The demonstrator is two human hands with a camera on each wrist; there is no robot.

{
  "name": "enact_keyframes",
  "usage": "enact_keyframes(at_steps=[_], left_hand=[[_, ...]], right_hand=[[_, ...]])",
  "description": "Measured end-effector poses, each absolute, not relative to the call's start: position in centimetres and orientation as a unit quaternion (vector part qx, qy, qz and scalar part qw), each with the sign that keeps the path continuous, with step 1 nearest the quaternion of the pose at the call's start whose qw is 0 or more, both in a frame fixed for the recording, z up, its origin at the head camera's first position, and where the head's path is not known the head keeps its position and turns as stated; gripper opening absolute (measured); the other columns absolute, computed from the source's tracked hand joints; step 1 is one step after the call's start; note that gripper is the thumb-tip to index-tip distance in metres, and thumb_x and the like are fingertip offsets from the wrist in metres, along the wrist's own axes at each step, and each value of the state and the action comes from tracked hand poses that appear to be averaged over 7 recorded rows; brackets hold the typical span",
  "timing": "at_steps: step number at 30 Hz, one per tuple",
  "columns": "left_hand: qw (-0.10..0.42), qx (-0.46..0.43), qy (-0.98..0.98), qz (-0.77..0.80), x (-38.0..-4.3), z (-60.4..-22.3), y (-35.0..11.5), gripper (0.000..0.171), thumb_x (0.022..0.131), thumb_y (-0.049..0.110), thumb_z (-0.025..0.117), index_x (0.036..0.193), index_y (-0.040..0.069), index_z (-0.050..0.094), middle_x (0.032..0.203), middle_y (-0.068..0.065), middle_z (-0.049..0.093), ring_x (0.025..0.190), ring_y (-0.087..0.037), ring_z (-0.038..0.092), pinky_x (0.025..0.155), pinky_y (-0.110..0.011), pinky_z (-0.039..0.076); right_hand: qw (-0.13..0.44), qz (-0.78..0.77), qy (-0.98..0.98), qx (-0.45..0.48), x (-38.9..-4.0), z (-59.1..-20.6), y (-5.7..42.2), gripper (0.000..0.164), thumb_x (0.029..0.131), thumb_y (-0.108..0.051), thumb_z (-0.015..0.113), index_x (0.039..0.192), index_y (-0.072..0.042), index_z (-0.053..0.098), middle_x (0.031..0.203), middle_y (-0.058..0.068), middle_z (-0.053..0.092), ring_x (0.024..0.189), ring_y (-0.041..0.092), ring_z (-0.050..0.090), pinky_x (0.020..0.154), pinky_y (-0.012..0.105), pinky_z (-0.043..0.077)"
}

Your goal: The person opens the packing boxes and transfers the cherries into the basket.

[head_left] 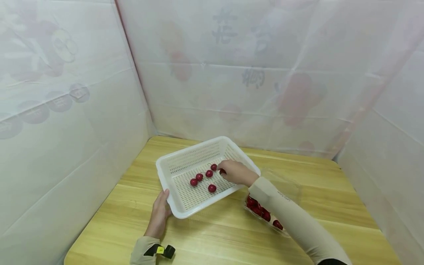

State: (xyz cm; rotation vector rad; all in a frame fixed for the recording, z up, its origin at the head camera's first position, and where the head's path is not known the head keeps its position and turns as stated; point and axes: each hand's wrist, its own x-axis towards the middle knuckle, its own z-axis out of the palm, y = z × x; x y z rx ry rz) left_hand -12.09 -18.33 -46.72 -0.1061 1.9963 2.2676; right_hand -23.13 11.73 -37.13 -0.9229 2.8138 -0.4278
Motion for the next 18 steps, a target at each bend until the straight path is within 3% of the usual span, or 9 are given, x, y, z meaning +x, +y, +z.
enact_keyframes(at_steps=[4,9,11,18], left_hand=[[0.062,-0.033,0.655,0.753,-12.4,-47.0,-18.3,0.067,0.111,0.056,0.029,0.163,0.014,0.028,0.158,-0.023,0.044,0.133,-0.033,0.058,0.097,-0.039,0.059],[0.065,-0.027,0.653,0.754,-12.7,-47.2,-18.2,0.067,0.111,0.056,0.029,0.163,0.014,0.027,0.159,-0.023,0.043,0.136,-0.037,0.055,0.098,-0.040,0.058],[0.064,-0.027,0.653,0.754,-12.8,-47.2,-18.2,0.068,0.111,0.056,0.029,0.163,0.013,0.028,0.158,-0.024,0.043,0.135,-0.037,0.055,0.098,-0.039,0.058],[0.060,-0.023,0.652,0.755,-13.0,-47.3,-18.2,0.067,0.111,0.056,0.029,0.163,0.013,0.028,0.158,-0.024,0.044,0.134,-0.037,0.057,0.097,-0.040,0.059]], right_hand=[[0.113,-0.136,0.936,-0.305,-23.6,-38.1,11.2,0.019,0.094,0.000,0.066,0.109,-0.004,0.077,0.087,0.003,0.073,0.069,0.010,0.055,0.064,0.023,0.049],[0.146,-0.128,0.940,-0.280,-23.6,-39.1,10.8,0.023,0.094,-0.001,0.068,0.115,-0.005,0.077,0.114,0.012,0.078,0.099,0.023,0.073,0.089,0.038,0.062],[0.148,-0.124,0.942,-0.275,-23.6,-39.4,10.6,0.024,0.094,-0.002,0.070,0.117,-0.006,0.077,0.121,0.012,0.077,0.111,0.028,0.072,0.098,0.043,0.060],[0.140,-0.148,0.944,-0.260,-23.5,-38.4,11.4,0.030,0.095,-0.006,0.072,0.125,-0.005,0.073,0.130,0.010,0.073,0.124,0.031,0.067,0.106,0.046,0.056]])
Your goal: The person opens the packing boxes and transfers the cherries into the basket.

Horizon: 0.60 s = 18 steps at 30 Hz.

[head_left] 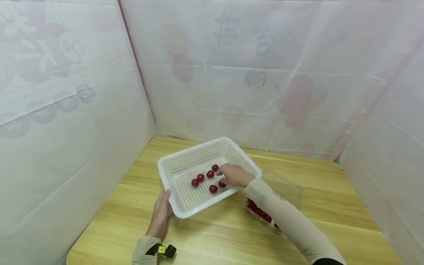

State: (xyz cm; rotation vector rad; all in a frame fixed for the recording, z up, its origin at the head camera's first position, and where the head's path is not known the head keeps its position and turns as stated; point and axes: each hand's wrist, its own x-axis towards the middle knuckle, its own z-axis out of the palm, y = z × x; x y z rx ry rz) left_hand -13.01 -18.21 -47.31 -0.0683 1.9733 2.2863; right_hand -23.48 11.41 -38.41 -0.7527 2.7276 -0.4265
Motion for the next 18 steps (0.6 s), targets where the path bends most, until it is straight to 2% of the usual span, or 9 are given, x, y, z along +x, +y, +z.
enact_keyframes(at_steps=[3,8,15,18], left_hand=[[0.063,-0.024,0.650,0.757,-12.9,-47.3,-18.1,0.067,0.111,0.056,0.029,0.163,0.014,0.028,0.158,-0.024,0.044,0.134,-0.036,0.056,0.098,-0.041,0.058],[0.065,-0.026,0.654,0.753,-12.5,-47.0,-18.0,0.070,0.110,0.058,0.029,0.163,0.012,0.030,0.157,-0.024,0.044,0.132,-0.030,0.059,0.099,-0.040,0.057],[0.059,-0.028,0.660,0.749,-11.8,-46.4,-18.3,0.072,0.110,0.058,0.029,0.161,0.008,0.033,0.154,-0.026,0.046,0.126,-0.025,0.062,0.096,-0.040,0.058],[0.063,-0.029,0.658,0.750,-11.6,-46.4,-18.3,0.071,0.110,0.058,0.029,0.161,0.008,0.033,0.154,-0.026,0.047,0.126,-0.024,0.062,0.096,-0.039,0.058]], right_hand=[[0.098,-0.166,0.944,-0.267,-22.9,-37.4,12.8,0.030,0.095,-0.009,0.072,0.125,-0.004,0.072,0.129,0.011,0.074,0.121,0.032,0.069,0.104,0.046,0.057],[0.025,-0.204,0.949,-0.237,-20.4,-35.3,16.7,0.029,0.099,-0.020,0.069,0.125,-0.007,0.071,0.122,0.010,0.075,0.106,0.025,0.072,0.093,0.043,0.062],[-0.023,-0.276,0.945,-0.173,-14.6,-34.3,23.6,0.029,0.103,-0.019,0.065,0.128,-0.004,0.069,0.123,0.012,0.074,0.104,0.025,0.071,0.086,0.046,0.062],[-0.018,-0.271,0.952,-0.143,-11.9,-35.0,25.9,0.030,0.103,-0.020,0.065,0.128,-0.004,0.069,0.121,0.011,0.075,0.101,0.021,0.071,0.084,0.039,0.062]])
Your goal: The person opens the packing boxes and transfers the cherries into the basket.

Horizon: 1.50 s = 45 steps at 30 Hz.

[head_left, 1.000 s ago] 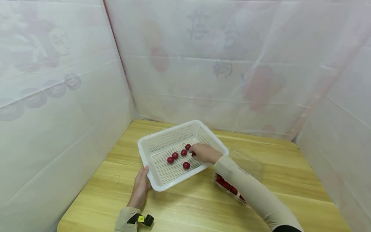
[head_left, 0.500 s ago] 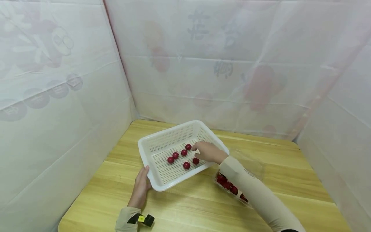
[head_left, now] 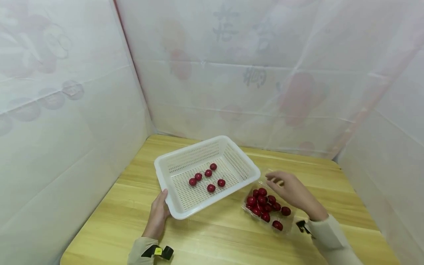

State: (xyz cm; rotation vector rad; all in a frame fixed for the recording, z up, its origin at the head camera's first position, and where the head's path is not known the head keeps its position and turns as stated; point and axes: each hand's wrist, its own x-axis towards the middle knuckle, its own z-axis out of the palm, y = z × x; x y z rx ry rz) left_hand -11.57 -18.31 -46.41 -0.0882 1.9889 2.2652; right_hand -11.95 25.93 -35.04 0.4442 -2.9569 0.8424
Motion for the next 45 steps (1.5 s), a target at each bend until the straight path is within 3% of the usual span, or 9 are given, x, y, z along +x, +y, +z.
enact_keyframes(at_steps=[4,7,14,23,29,35,45], left_hand=[[0.067,-0.021,0.660,0.748,-11.5,-46.3,-18.4,0.072,0.110,0.057,0.028,0.161,0.007,0.031,0.154,-0.027,0.046,0.126,-0.022,0.064,0.096,-0.037,0.058],[0.067,-0.019,0.659,0.749,-11.5,-46.3,-18.5,0.072,0.111,0.057,0.028,0.161,0.007,0.031,0.154,-0.028,0.047,0.125,-0.021,0.065,0.095,-0.036,0.058],[0.063,-0.022,0.657,0.751,-11.4,-46.2,-18.6,0.069,0.111,0.056,0.028,0.162,0.008,0.032,0.154,-0.027,0.046,0.124,-0.019,0.064,0.096,-0.036,0.057],[0.071,-0.021,0.657,0.750,-11.5,-46.2,-18.6,0.069,0.111,0.056,0.026,0.162,0.010,0.030,0.157,-0.026,0.044,0.128,-0.022,0.062,0.100,-0.037,0.055],[0.068,-0.025,0.655,0.752,-11.6,-46.4,-18.5,0.070,0.111,0.056,0.026,0.162,0.008,0.030,0.156,-0.028,0.045,0.127,-0.023,0.063,0.098,-0.037,0.055],[0.067,-0.028,0.658,0.750,-11.7,-46.4,-18.4,0.071,0.111,0.057,0.026,0.161,0.006,0.032,0.154,-0.028,0.046,0.125,-0.023,0.063,0.096,-0.037,0.056],[0.065,-0.031,0.664,0.745,-11.7,-46.4,-18.4,0.071,0.111,0.057,0.028,0.160,0.005,0.033,0.151,-0.026,0.050,0.120,-0.017,0.066,0.093,-0.036,0.058]], right_hand=[[-0.021,0.264,-0.958,0.111,-9.0,-36.4,28.0,0.031,0.101,-0.019,0.067,0.128,-0.003,0.070,0.119,0.011,0.075,0.096,0.015,0.071,0.076,0.025,0.060],[-0.052,0.268,-0.957,0.100,-7.2,-37.5,28.7,0.032,0.100,-0.019,0.069,0.127,-0.002,0.070,0.115,0.009,0.076,0.092,0.013,0.071,0.073,0.021,0.058],[-0.040,0.233,-0.966,0.104,-5.2,-39.4,28.5,0.038,0.094,-0.022,0.076,0.126,-0.003,0.071,0.113,0.007,0.077,0.092,0.016,0.072,0.078,0.036,0.063],[-0.040,0.212,-0.969,0.119,-5.6,-40.6,27.2,0.041,0.089,-0.014,0.080,0.124,0.003,0.069,0.123,0.017,0.074,0.109,0.033,0.072,0.086,0.042,0.063],[-0.021,0.206,-0.967,0.149,-6.4,-41.2,26.9,0.043,0.087,-0.016,0.083,0.123,0.002,0.069,0.119,0.014,0.073,0.104,0.029,0.071,0.082,0.038,0.063],[-0.035,0.198,-0.971,0.128,-7.1,-41.7,26.5,0.045,0.088,-0.015,0.082,0.127,0.001,0.068,0.126,0.013,0.066,0.113,0.030,0.067,0.091,0.046,0.060],[-0.038,0.218,-0.965,0.142,-8.0,-42.3,26.3,0.044,0.089,-0.013,0.081,0.127,0.001,0.066,0.127,0.014,0.059,0.106,0.024,0.066,0.079,0.031,0.060]])
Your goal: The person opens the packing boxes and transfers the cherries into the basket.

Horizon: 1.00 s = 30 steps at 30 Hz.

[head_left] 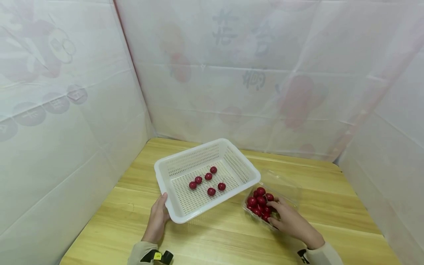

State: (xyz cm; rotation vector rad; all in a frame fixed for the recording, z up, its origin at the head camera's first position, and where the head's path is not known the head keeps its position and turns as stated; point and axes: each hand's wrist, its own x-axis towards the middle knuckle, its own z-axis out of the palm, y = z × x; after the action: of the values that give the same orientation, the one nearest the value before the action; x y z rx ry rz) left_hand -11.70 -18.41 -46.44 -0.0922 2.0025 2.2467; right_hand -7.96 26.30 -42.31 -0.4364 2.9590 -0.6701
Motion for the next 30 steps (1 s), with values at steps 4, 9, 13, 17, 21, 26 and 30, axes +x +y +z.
enact_keyframes(at_steps=[4,9,13,17,21,26,30], left_hand=[[0.068,-0.032,0.661,0.747,-11.8,-46.5,-18.4,0.071,0.111,0.057,0.027,0.161,0.007,0.032,0.153,-0.026,0.048,0.122,-0.020,0.065,0.094,-0.037,0.058],[0.068,-0.029,0.663,0.745,-11.9,-46.5,-18.5,0.070,0.111,0.057,0.027,0.162,0.009,0.030,0.154,-0.027,0.045,0.124,-0.023,0.063,0.094,-0.038,0.058],[0.068,-0.032,0.662,0.746,-11.8,-46.5,-18.5,0.070,0.111,0.057,0.027,0.162,0.009,0.031,0.154,-0.028,0.046,0.123,-0.023,0.064,0.093,-0.038,0.058],[0.067,-0.032,0.661,0.747,-11.8,-46.6,-18.5,0.070,0.111,0.056,0.028,0.162,0.008,0.031,0.154,-0.028,0.046,0.123,-0.024,0.064,0.094,-0.039,0.058],[0.068,-0.027,0.667,0.742,-11.7,-46.6,-18.6,0.070,0.111,0.056,0.026,0.162,0.008,0.029,0.154,-0.027,0.045,0.125,-0.026,0.062,0.096,-0.041,0.058],[0.067,-0.022,0.672,0.738,-11.7,-46.6,-18.6,0.070,0.111,0.056,0.025,0.163,0.009,0.028,0.155,-0.026,0.044,0.129,-0.032,0.059,0.099,-0.045,0.058],[0.067,-0.023,0.671,0.738,-11.7,-46.6,-18.6,0.070,0.111,0.056,0.025,0.163,0.010,0.027,0.156,-0.026,0.043,0.129,-0.032,0.058,0.098,-0.043,0.057]], right_hand=[[0.035,-0.226,0.961,-0.156,-8.3,-42.4,26.4,0.044,0.089,-0.016,0.081,0.126,0.001,0.066,0.127,0.015,0.059,0.100,0.019,0.065,0.073,0.026,0.057],[0.049,-0.221,0.960,-0.164,-8.7,-42.5,26.4,0.047,0.089,-0.020,0.083,0.128,0.000,0.065,0.126,0.014,0.060,0.096,0.016,0.061,0.071,0.024,0.053],[0.060,-0.212,0.963,-0.156,-8.8,-42.6,26.3,0.052,0.086,-0.023,0.085,0.128,-0.001,0.065,0.128,0.016,0.060,0.107,0.022,0.065,0.079,0.032,0.059],[0.062,-0.211,0.964,-0.151,-9.0,-42.9,26.3,0.052,0.084,-0.024,0.087,0.126,-0.003,0.066,0.124,0.013,0.063,0.107,0.024,0.067,0.082,0.035,0.060],[0.049,-0.205,0.964,-0.160,-8.9,-43.4,26.4,0.048,0.083,-0.023,0.087,0.123,-0.004,0.067,0.119,0.008,0.070,0.103,0.022,0.069,0.081,0.035,0.060],[0.055,-0.216,0.960,-0.170,-8.6,-43.6,26.6,0.047,0.085,-0.017,0.084,0.127,-0.002,0.067,0.123,0.013,0.072,0.111,0.032,0.070,0.088,0.047,0.061],[0.071,-0.229,0.956,-0.171,-8.2,-42.7,26.7,0.049,0.087,-0.011,0.080,0.132,-0.001,0.064,0.128,0.016,0.071,0.112,0.030,0.069,0.086,0.045,0.061]])
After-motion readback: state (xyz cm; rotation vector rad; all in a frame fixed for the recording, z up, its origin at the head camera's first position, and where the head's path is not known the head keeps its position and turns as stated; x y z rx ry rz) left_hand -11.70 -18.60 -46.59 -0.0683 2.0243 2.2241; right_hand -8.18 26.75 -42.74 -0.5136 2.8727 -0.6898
